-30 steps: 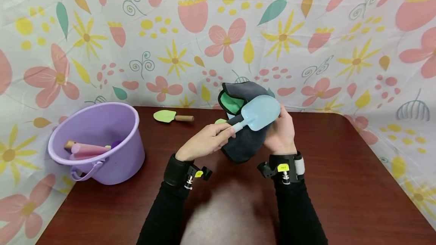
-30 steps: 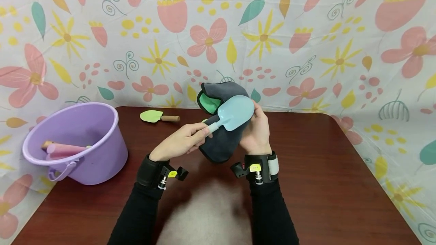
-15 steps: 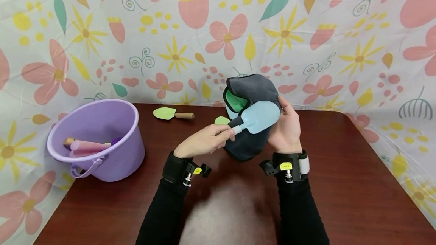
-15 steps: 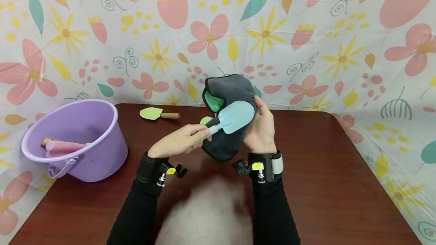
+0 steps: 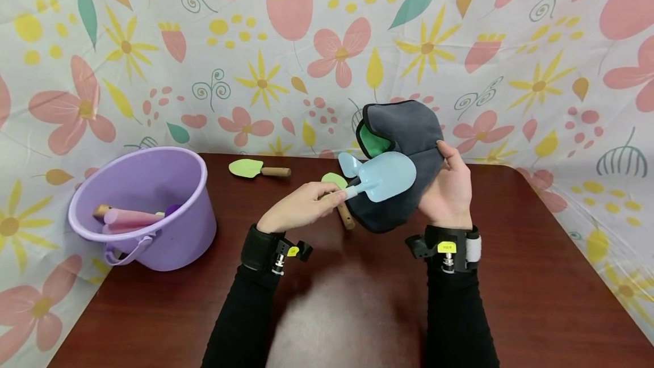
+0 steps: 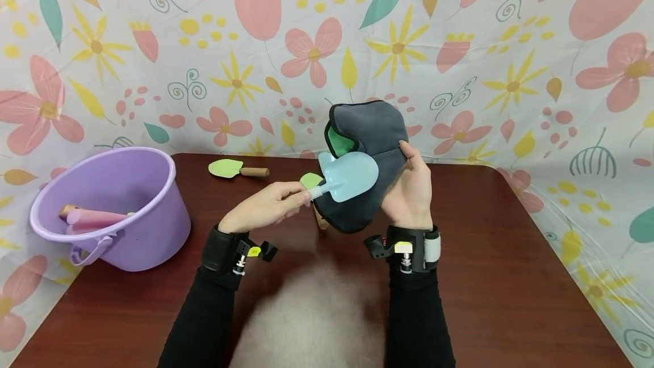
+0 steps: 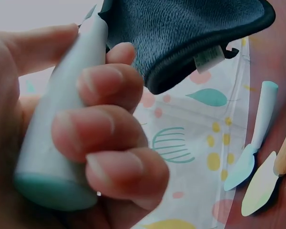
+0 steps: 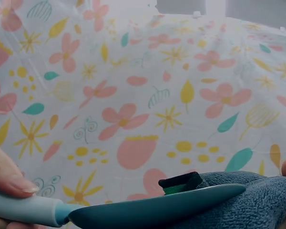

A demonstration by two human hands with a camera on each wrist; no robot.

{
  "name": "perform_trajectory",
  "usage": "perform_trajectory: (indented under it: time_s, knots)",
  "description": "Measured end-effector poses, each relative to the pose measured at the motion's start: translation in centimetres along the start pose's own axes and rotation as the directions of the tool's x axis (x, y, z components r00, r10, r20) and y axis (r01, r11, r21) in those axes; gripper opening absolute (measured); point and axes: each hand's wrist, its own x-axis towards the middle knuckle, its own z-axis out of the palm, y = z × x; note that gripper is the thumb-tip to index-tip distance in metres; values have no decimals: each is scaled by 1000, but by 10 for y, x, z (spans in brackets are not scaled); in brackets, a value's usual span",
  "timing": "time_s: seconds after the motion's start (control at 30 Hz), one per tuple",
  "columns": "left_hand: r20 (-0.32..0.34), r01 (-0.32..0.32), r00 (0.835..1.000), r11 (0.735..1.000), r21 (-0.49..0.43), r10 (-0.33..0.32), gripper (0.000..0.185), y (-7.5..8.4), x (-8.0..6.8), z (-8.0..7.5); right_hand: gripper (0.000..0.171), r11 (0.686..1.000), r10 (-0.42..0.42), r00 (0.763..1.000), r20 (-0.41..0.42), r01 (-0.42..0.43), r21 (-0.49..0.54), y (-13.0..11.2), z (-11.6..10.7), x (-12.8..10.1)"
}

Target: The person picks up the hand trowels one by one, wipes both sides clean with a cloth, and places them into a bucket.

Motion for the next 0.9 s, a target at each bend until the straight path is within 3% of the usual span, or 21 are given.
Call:
perform_trajectory:
  time_s: [0.37,0.67,0.73,0.9]
  knots:
    - [-92,-33,995,999,20,35,33,5,-4,-2,61,996,88,992,-95,-90,-18,4,-2,2]
    - [-180,-40,983,998,-49,30,29,8,-4,0,54,988,157,977,-146,-153,38,12,-3,3]
    - [-189,-38,982,997,-66,25,27,18,-7,1,47,981,196,969,-147,-193,36,16,-3,5]
    - [-216,-51,975,999,-9,48,25,16,-3,6,38,967,252,963,-94,-254,1,23,-4,7]
